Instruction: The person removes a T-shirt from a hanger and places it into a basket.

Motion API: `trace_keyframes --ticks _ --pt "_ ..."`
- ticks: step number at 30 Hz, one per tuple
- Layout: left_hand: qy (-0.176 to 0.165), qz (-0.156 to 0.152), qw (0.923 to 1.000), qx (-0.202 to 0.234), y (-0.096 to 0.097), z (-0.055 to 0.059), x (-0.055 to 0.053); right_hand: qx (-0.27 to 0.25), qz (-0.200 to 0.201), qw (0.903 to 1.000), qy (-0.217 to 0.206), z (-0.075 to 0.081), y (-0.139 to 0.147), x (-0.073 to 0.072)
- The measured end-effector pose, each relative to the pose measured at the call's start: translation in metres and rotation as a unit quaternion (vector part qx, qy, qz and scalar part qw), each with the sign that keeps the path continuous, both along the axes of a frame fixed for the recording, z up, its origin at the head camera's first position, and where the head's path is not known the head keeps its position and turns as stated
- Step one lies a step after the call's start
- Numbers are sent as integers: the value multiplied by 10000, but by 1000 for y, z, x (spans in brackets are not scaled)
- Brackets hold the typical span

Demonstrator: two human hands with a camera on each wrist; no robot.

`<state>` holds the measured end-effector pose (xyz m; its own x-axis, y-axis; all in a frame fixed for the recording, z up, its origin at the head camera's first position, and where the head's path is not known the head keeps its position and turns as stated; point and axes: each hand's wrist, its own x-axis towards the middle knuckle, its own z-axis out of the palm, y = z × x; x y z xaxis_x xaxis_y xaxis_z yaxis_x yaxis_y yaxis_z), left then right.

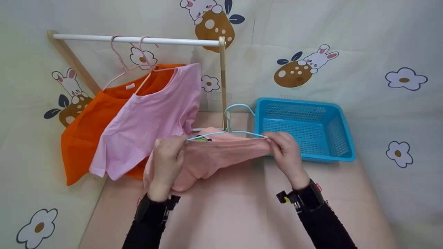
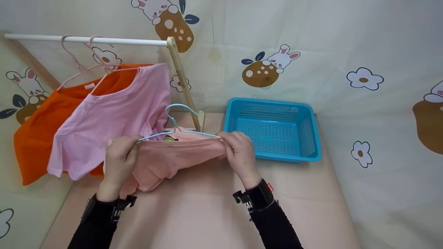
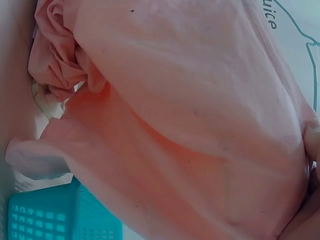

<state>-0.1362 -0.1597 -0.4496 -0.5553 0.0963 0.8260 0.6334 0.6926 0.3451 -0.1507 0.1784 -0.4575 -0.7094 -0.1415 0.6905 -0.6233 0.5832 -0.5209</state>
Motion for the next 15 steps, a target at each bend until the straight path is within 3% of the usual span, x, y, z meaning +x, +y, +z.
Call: trace_keyframes --ticks 15 --pt "-284 -108 9987 -401 16 12 6 143 -95 9998 45 -1 -6 4"
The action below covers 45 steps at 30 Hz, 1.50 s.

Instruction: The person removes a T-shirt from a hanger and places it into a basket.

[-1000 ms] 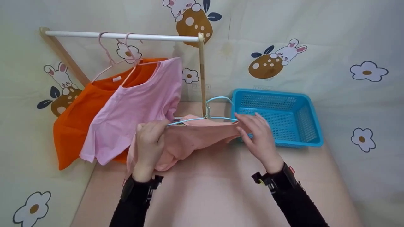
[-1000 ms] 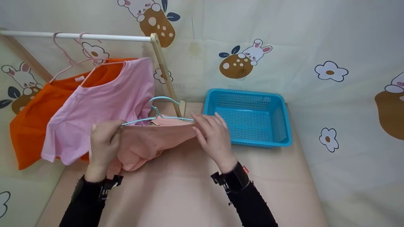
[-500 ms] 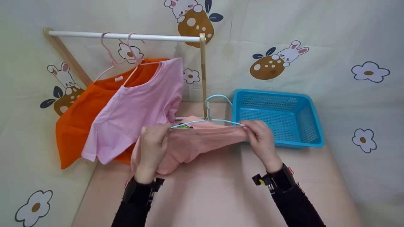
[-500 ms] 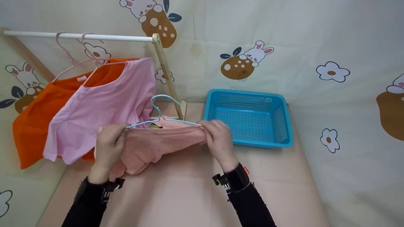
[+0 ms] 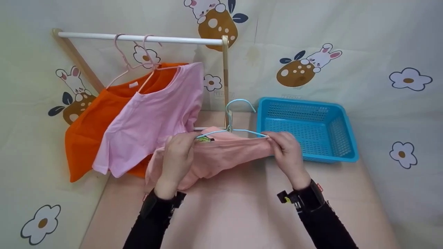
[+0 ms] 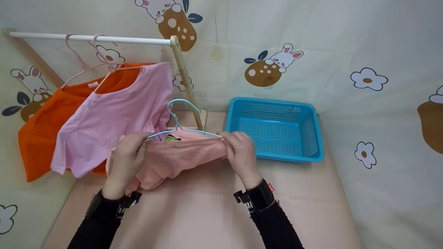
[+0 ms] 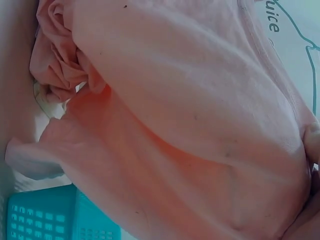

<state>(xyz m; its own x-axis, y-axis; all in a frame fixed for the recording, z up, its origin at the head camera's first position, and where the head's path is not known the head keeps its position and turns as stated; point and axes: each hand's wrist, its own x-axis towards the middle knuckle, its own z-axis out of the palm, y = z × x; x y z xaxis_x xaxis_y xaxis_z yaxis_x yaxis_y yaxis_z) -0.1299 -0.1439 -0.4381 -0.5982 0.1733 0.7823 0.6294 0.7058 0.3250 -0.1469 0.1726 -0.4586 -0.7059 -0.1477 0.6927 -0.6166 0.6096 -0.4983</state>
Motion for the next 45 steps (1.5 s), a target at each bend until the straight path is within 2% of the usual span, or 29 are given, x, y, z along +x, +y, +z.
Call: trace_keyframes --ticks 6,11,13,16,19,22,27,29,33,37,39,41,42,45 --pt "126 -29 9995 -273 19 6 -3 156 89 9998 125 -1 -1 -1" --pt "114 -420 9982 -408 43 13 -6 453 212 9984 258 -2 -4 0" --pt "50 -640 9976 -267 51 14 -7 407 277 9984 271 -3 -4 1" --pt "87 -758 9971 23 56 14 -8 260 322 9987 306 -6 -1 1" --pt "191 -672 9972 259 55 12 -9 85 216 9993 278 -11 6 1" --pt "254 -572 9967 516 50 11 -10 -167 -71 9997 165 -16 16 1" --pt "195 -547 9935 975 38 13 -10 -585 -505 9970 -79 -23 32 3" --pt "131 -513 9899 1319 34 13 -8 -694 -617 9955 -174 -27 35 3" --pt "-77 -496 9745 2189 28 16 -7 -781 -719 9937 -349 -40 38 5" --pt "-361 -803 9605 2639 29 16 -8 -521 -583 9961 -419 -52 37 10" --pt "-493 -976 9506 2904 31 16 -9 -323 -538 9967 -512 -57 34 12" --pt "-582 -1095 9339 3354 32 17 -11 -102 -543 9958 -728 -64 31 15" --pt "-622 -1168 9219 3640 32 17 -12 30 -543 9950 -843 -69 29 17" --pt "-724 -1454 8749 4563 30 19 -18 484 -448 9901 -1237 -86 26 27"
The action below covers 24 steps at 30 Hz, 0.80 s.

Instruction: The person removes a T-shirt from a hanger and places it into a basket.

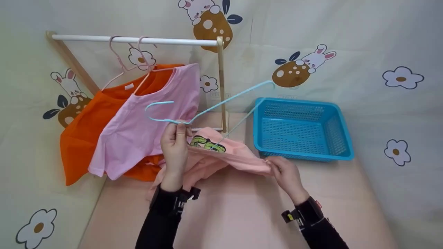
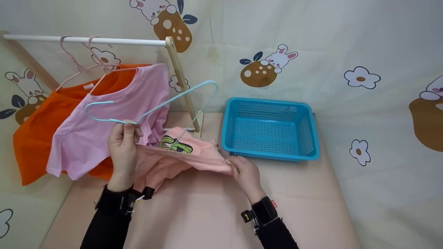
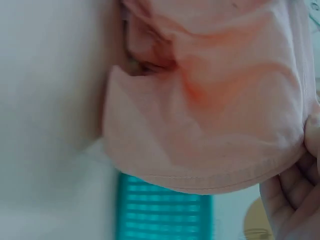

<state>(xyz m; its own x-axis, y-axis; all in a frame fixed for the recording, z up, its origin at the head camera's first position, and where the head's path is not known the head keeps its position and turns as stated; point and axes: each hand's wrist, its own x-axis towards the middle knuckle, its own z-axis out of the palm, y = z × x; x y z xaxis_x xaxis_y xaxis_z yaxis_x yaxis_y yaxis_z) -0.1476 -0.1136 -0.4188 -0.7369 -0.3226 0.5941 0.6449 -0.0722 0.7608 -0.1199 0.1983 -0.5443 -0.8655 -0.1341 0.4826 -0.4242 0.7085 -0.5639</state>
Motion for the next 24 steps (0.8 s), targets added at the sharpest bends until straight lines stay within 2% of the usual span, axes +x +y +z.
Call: trace_keyframes --ticks 3,5,7,11,15,19,24 --pt "-170 -92 9966 799 -3 2 -7 334 243 9985 -363 -18 -2 11" --pt "-316 57 9936 1080 -5 3 -10 524 345 9963 -585 -28 -1 16" --pt "-425 245 9913 1223 -7 4 -12 645 337 9946 -738 -34 2 19" --pt "-331 485 9908 1216 -15 4 -13 725 -17 9933 -905 -38 17 18" --pt "-191 746 9927 925 -25 1 -14 566 -464 9934 -878 -34 38 15" --pt "-293 1228 9919 165 -35 -7 -13 233 -815 9943 -644 -25 54 11" --pt "-354 1858 9770 -985 -48 -20 -10 -280 -1151 9909 -638 -5 63 11"
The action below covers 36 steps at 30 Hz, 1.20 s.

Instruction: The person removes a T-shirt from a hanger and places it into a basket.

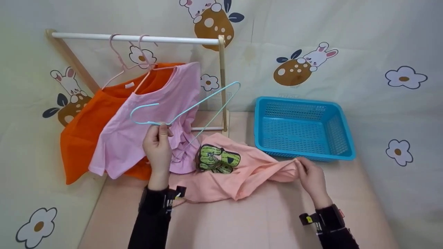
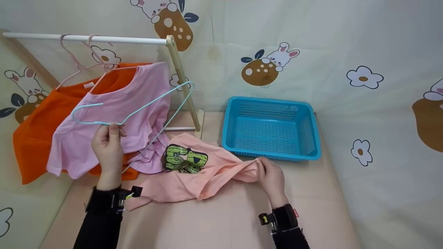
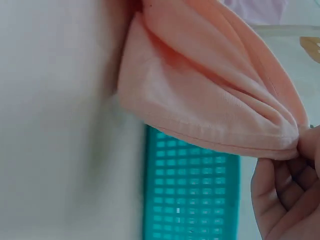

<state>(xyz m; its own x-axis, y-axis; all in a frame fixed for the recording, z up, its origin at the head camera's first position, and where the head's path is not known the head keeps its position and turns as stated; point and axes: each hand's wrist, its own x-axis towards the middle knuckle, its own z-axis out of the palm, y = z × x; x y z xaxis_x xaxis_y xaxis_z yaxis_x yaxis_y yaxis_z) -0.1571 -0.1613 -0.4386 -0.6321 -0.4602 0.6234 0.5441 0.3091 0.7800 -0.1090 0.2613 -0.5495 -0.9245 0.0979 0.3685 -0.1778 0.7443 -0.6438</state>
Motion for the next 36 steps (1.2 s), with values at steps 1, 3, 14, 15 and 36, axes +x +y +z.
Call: trace_keyframes --ticks 1,3,14,15,36 --pt "-22 89 9998 -174 -3 -2 1 -150 -87 9998 -68 5 2 1" --pt "-37 234 9985 -495 -10 -6 4 -507 -277 9982 -178 14 5 2" --pt "52 1382 9651 -2223 -43 -8 14 -440 -395 9982 -32 17 16 4" --pt "30 1466 9607 -2355 -44 -8 14 -253 -349 9990 -78 13 16 4" --pt "-701 1360 9412 -3012 -18 68 -36 1091 1175 9864 361 -4 -17 2"
